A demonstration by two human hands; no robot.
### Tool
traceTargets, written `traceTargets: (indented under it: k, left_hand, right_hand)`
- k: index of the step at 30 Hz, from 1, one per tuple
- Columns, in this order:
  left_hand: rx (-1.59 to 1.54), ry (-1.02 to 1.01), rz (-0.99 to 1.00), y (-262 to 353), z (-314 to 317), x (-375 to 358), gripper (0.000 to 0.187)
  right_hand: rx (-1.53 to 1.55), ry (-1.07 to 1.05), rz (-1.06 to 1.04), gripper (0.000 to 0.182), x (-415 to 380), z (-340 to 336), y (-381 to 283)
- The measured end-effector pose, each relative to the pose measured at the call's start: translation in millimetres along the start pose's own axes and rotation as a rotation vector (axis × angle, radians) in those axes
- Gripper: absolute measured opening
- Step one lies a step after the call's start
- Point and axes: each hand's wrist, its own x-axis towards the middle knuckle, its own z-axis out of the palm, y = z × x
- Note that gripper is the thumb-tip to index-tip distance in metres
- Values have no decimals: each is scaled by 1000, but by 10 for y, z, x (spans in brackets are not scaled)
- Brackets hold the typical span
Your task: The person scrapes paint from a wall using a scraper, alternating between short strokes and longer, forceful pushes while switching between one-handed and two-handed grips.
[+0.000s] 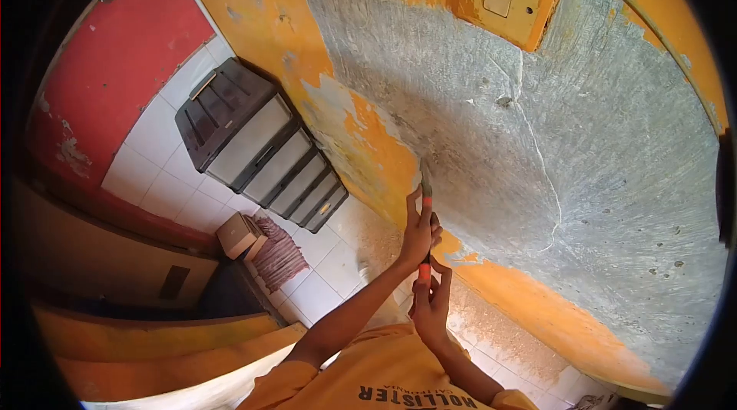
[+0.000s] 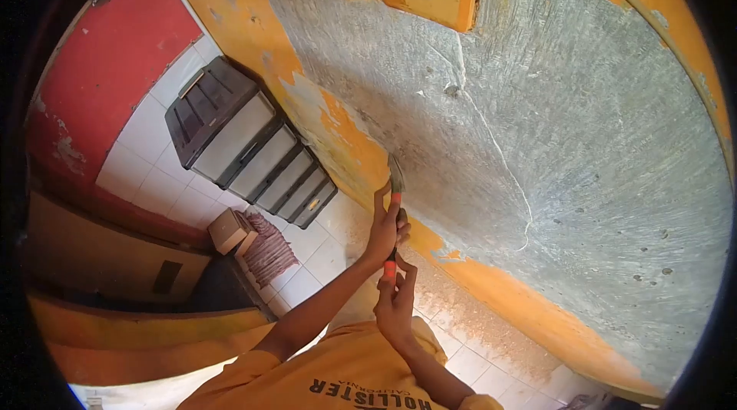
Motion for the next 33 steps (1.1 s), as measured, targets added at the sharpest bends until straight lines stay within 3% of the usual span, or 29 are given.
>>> traceTargets:
  k: [5,11,14,19,24,28,31,33]
  left_hand:
    - [-90,89,11,176,-27,225,36]
    - [13,33,-13,54,71,29,36]
    - [-116,136,16,218,15,292,37]
    - [17,4,65,107,-53,21,32]
    - [43,58,15,167,-60,208,33]
    - [-14,54,25,319,-151,337,36]
    - [-29,3,-8,283,-324,225,42]
    - [-73,45,-45,98,-400,27,42]
  right_hand:
    - [126,-49,22,39,204,42,-189]
    - [62,17,34,39,-2,38,-201]
    - [112,-15,83,38,180,19,-356]
    - [112,28,72,36,-47,156,-164]
    - [140,42,65,34,193,111,-205]
    - [-49,-165,31,46,184,83,-581]
    - [36,-475,-142,60,109,-139,-455]
    - [-157,-569,-297,74,17,-248,-607]
